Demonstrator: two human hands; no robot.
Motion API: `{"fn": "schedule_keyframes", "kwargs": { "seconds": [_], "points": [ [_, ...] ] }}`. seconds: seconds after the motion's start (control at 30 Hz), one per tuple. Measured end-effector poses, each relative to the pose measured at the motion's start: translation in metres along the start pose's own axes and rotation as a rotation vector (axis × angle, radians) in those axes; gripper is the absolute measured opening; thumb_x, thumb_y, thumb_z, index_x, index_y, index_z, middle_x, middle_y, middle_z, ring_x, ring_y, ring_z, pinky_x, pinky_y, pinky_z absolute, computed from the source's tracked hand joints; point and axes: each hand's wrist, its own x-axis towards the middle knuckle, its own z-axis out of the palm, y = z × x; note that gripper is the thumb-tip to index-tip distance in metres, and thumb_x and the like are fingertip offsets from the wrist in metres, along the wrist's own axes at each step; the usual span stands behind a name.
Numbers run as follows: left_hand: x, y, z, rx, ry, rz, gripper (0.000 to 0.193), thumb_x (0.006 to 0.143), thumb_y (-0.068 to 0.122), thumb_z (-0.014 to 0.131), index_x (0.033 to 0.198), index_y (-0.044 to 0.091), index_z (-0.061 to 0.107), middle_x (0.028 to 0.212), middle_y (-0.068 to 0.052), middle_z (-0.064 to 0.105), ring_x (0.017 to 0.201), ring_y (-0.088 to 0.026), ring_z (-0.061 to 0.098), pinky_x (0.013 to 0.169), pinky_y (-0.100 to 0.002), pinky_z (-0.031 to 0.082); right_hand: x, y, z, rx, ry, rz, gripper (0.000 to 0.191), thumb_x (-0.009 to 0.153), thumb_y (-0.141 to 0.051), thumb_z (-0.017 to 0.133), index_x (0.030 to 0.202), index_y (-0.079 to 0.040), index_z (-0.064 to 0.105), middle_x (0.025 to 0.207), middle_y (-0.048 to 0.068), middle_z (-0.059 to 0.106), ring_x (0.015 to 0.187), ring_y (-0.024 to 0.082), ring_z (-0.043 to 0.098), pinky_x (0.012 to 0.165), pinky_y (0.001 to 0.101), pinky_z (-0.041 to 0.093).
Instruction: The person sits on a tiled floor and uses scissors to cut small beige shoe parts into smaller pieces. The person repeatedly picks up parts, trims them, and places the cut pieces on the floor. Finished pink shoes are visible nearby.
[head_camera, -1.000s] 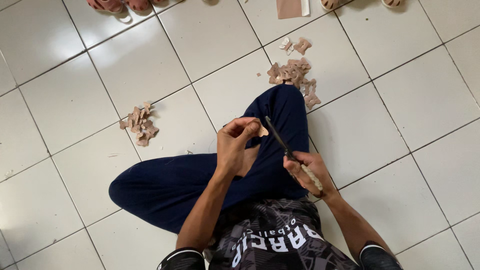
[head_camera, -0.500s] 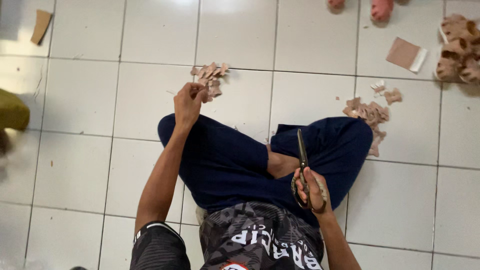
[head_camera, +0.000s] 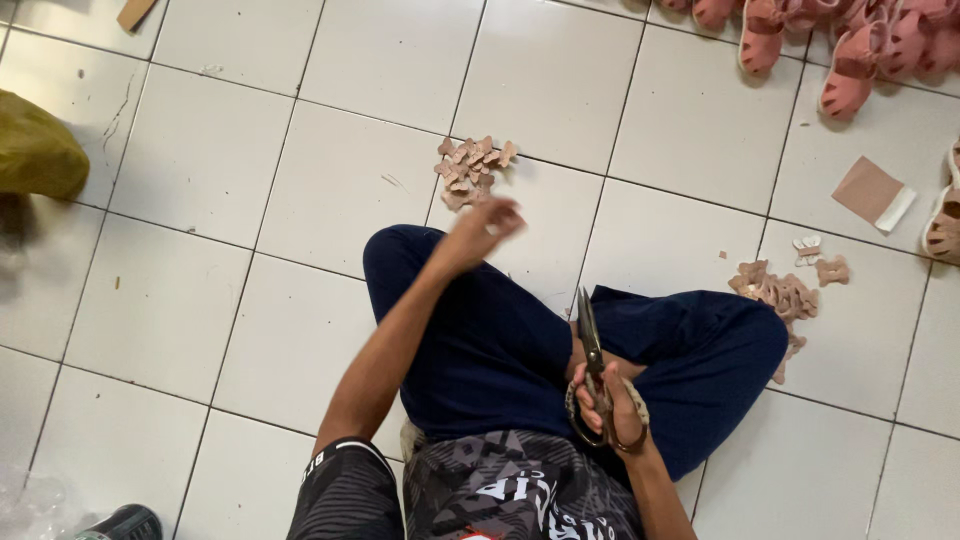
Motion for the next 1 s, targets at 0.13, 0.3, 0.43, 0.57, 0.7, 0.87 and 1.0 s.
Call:
{"fn": "schedule_keyframes", "kwargs": {
  "seconds": [0.13,0.3,0.43,0.57,0.7,0.87,1.0],
  "points": [
    [-0.041,0.037,0.060,-0.905,-0.599,-0.239,0.049,0.101,0.026,0.063,0.140,-0.002,0.054,0.126,-0.018,0.068,0.113,-0.023,0.069,0.094,-0.037,0.062,0.005,0.001,-0.011,0.125,-0.110,0.080,0.076,0.098,-0.069,0.038,0.110,0.004,0.056,0.070,0.002,0.053,0.045,0.006,0.045,0.039,0.0199,0.037],
    [-0.035,0.041,0.083,-0.928,-0.463,-0.258,0.039,0.095,0.011,0.070,0.127,-0.009,0.060,0.109,-0.018,0.075,0.099,-0.022,0.074,0.088,-0.033,0.063,-0.004,-0.002,-0.032,0.197,-0.094,0.144,0.078,0.097,-0.070,0.037,0.110,0.004,0.057,0.069,0.002,0.052,0.044,0.006,0.043,0.039,0.0192,0.037],
    [-0.021,0.034,0.095,-0.982,-0.282,-0.336,0.029,0.094,0.009,0.073,0.116,-0.008,0.068,0.102,-0.013,0.076,0.091,-0.019,0.075,0.083,-0.029,0.064,-0.012,0.007,-0.043,0.196,-0.105,0.114,0.078,0.098,-0.070,0.036,0.108,0.004,0.058,0.067,0.002,0.052,0.043,0.006,0.043,0.037,0.0204,0.037],
    [-0.009,0.018,0.097,-0.414,-0.104,-0.353,0.030,0.085,0.013,0.082,0.107,-0.003,0.072,0.087,-0.012,0.077,0.079,-0.020,0.074,0.071,-0.031,0.061,-0.029,0.014,-0.057,0.199,-0.014,0.084,0.075,0.100,-0.067,0.036,0.108,0.004,0.059,0.065,0.001,0.052,0.041,0.006,0.044,0.037,0.0208,0.037],
    [-0.005,0.015,0.117,-0.019,0.026,-0.077,0.037,0.087,0.024,0.081,0.115,0.001,0.074,0.095,-0.015,0.079,0.085,-0.020,0.077,0.075,-0.031,0.060,-0.055,0.011,-0.078,0.202,0.108,-0.087,0.066,0.103,-0.062,0.041,0.108,0.002,0.060,0.061,0.002,0.054,0.039,0.006,0.043,0.034,0.0205,0.035],
    [-0.011,0.031,0.129,0.189,0.004,-0.163,0.045,0.076,0.029,0.085,0.115,0.008,0.075,0.091,-0.012,0.081,0.077,-0.023,0.078,0.068,-0.035,0.059,-0.098,-0.022,-0.124,0.211,0.449,-0.326,0.040,0.102,-0.043,0.056,0.107,-0.003,0.059,0.065,0.001,0.056,0.044,0.008,0.048,0.039,0.0227,0.039],
    [-0.015,0.046,0.139,0.414,0.033,-0.113,0.059,0.069,0.038,0.094,0.113,0.005,0.073,0.084,-0.013,0.077,0.071,-0.025,0.072,0.064,-0.038,0.057,-0.123,-0.075,-0.177,-0.003,0.972,-0.544,0.027,0.097,-0.027,0.072,0.098,-0.002,0.060,0.067,-0.001,0.055,0.047,0.007,0.048,0.040,0.0226,0.036]
  ]
}}
